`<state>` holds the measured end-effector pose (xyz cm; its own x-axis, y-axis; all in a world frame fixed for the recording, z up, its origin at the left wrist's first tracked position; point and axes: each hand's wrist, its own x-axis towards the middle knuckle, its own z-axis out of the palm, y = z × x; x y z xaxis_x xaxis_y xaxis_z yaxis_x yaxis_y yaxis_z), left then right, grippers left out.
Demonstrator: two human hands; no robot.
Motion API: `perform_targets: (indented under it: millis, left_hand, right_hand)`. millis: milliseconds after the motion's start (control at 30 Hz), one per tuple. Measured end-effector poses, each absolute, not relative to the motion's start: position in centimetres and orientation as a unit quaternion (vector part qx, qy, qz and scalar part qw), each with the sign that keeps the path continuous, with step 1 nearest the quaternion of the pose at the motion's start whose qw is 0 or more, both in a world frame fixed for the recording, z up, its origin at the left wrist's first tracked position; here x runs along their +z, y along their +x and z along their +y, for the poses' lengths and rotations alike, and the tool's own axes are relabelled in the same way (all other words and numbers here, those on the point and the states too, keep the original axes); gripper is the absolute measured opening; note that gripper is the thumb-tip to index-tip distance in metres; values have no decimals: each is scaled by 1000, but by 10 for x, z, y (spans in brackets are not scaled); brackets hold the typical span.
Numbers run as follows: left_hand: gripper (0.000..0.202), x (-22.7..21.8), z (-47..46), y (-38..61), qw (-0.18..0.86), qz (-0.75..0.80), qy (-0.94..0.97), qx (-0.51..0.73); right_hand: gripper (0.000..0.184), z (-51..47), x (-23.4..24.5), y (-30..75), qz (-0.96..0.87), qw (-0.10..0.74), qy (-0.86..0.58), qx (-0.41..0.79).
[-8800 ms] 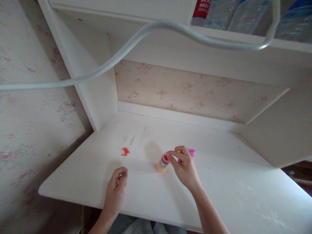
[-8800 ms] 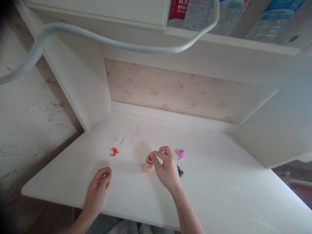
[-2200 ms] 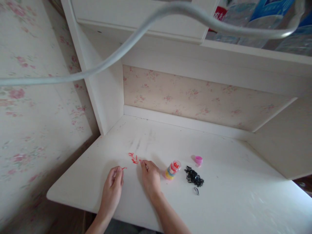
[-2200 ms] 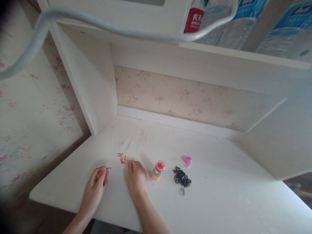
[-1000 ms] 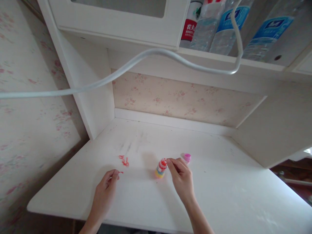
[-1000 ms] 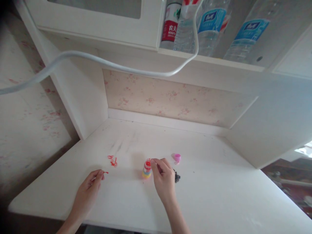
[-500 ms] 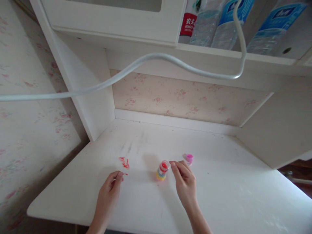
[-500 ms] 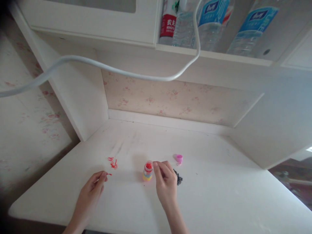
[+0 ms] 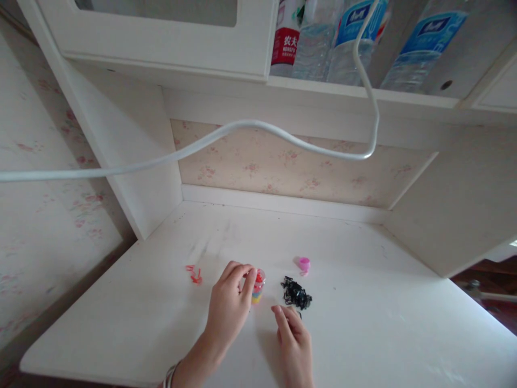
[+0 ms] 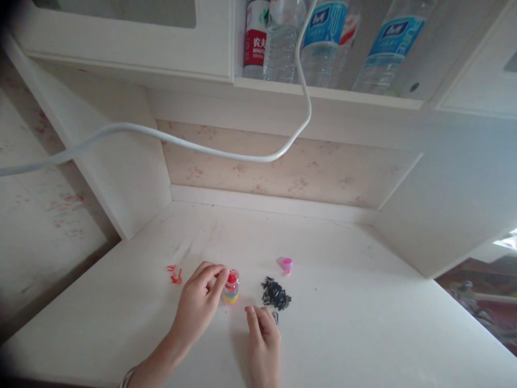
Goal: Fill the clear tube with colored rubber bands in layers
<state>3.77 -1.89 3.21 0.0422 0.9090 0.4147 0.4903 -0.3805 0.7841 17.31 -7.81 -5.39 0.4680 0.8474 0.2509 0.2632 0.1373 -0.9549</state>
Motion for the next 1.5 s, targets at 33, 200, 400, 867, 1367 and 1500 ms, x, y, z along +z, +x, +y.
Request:
perform_targets:
  millis: [33, 200, 400, 867, 1367, 1500]
  left_hand:
    - [30, 30, -19, 40, 218, 515, 688, 462]
    - [29, 28, -20, 39, 232, 509, 695, 453]
    - [26, 29, -20, 29, 241, 503, 694, 456]
    - [42, 19, -19, 25, 11, 506, 814, 286]
    - [24, -19, -50, -29, 190, 535, 692, 445]
    - [30, -61, -66, -58, 211, 616, 555, 518]
  right_hand:
    - [39, -78, -57, 174, -457, 595, -610, 256]
    - [37, -78, -65, 178, -463, 570, -604, 310]
    - [33, -81, -69, 179, -474, 558, -595, 331]
    - [34, -81, -60, 175, -490, 556, -598, 304]
    - [32, -90, -58, 138, -588, 560, -537, 229]
    - [29, -74, -50, 91, -697, 430, -530, 219]
